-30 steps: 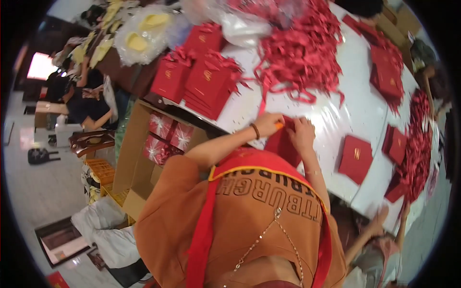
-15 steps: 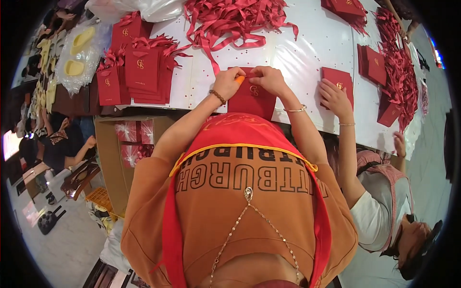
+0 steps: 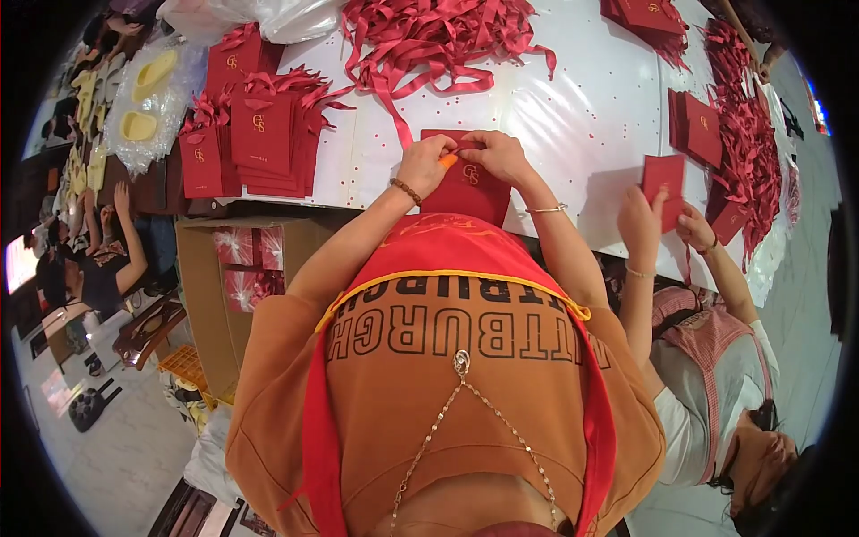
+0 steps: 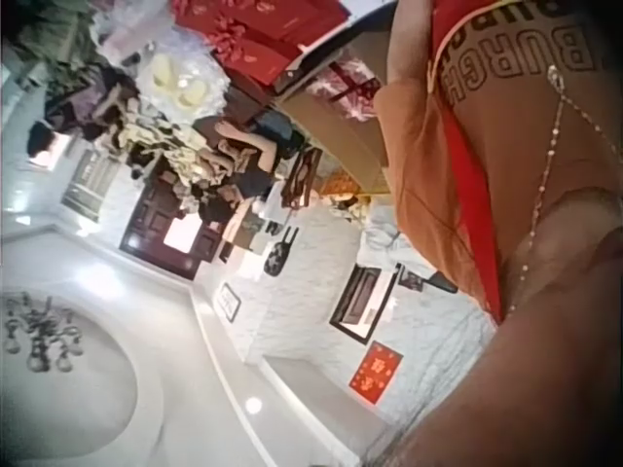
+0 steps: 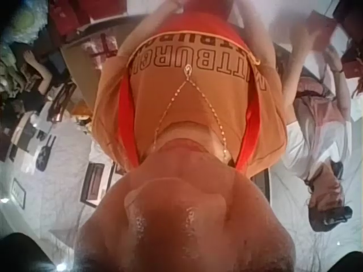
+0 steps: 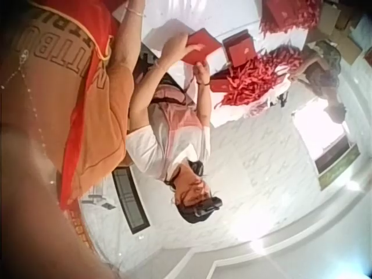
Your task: Tying red ribbons onto red gift envelopes.
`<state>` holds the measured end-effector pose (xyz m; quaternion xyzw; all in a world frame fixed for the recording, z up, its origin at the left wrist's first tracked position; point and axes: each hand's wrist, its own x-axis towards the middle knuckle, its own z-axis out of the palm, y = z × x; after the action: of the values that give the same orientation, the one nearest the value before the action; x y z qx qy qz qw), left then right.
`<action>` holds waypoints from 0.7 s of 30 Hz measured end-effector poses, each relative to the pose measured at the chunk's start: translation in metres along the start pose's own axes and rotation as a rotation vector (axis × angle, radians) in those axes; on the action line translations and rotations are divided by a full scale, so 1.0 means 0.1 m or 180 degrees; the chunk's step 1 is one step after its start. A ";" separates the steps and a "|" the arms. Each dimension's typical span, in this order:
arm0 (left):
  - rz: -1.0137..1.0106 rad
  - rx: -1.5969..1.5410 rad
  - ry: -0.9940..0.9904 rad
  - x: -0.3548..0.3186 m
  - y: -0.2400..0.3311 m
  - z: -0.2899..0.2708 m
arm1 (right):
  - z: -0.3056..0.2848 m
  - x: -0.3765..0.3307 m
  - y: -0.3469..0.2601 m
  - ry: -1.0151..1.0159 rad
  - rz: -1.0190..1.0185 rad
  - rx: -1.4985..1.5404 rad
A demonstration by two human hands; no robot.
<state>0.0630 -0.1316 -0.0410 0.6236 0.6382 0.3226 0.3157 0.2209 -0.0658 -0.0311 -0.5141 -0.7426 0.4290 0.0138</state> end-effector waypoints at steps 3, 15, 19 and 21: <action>-0.0064 0.0124 -0.0078 0.01 -0.02 -0.04 | -0.02 0.00 -0.01 -0.0005 0.0032 0.0014; -0.1036 -0.1072 -0.0550 0.03 -0.08 -0.04 | -0.05 0.04 0.01 -0.0157 -0.0035 0.0125; -0.0433 -0.0316 -0.0189 0.09 -0.04 0.01 | -0.05 0.04 0.00 -0.0194 -0.0025 0.0126; -0.0401 -0.0150 -0.0303 0.13 -0.01 -0.01 | -0.05 0.03 0.02 -0.0136 -0.0099 0.0110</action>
<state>0.0615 -0.1186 -0.0407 0.5893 0.6527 0.2870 0.3800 0.2231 -0.0604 -0.0308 -0.4929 -0.7431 0.4523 0.0135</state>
